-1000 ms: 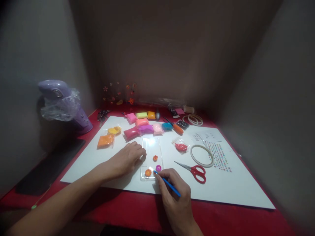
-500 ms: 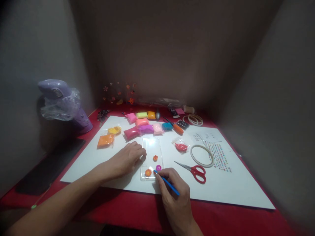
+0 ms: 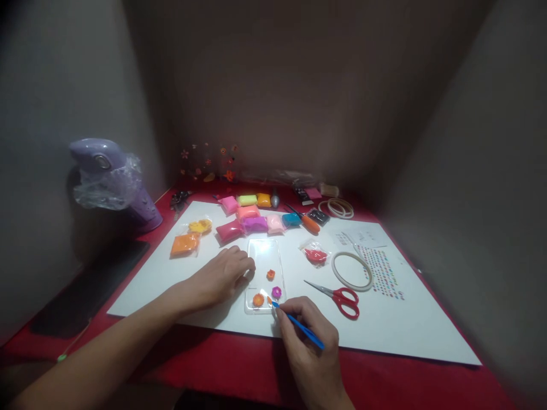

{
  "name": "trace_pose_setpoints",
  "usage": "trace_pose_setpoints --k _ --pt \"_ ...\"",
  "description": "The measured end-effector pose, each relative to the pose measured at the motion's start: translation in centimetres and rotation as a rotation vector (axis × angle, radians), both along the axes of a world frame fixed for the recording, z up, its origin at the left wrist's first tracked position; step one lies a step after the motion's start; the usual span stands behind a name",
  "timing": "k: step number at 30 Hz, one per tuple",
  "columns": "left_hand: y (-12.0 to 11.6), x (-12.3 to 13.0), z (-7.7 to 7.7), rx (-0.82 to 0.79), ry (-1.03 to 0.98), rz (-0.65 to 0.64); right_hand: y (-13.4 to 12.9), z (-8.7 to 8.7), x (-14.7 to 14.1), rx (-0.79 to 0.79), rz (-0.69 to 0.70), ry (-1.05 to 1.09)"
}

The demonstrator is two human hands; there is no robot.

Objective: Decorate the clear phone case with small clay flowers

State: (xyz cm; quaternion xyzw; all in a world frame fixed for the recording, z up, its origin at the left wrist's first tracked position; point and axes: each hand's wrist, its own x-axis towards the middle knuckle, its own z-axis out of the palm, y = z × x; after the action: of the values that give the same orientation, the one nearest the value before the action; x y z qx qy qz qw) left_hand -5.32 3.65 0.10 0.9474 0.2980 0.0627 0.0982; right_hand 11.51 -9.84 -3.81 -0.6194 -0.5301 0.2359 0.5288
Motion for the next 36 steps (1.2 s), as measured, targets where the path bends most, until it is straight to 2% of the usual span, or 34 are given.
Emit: trace_pose_setpoints --k 14,19,36 --pt "0.04 0.05 0.18 -0.012 0.001 0.007 0.15 -0.02 0.04 0.064 0.118 -0.059" --pt "0.09 0.04 -0.22 0.013 -0.004 0.005 0.12 -0.01 -0.06 0.089 0.103 -0.068" --pt "0.09 0.24 0.12 -0.002 0.022 0.010 0.31 -0.28 0.02 0.059 0.101 -0.061"
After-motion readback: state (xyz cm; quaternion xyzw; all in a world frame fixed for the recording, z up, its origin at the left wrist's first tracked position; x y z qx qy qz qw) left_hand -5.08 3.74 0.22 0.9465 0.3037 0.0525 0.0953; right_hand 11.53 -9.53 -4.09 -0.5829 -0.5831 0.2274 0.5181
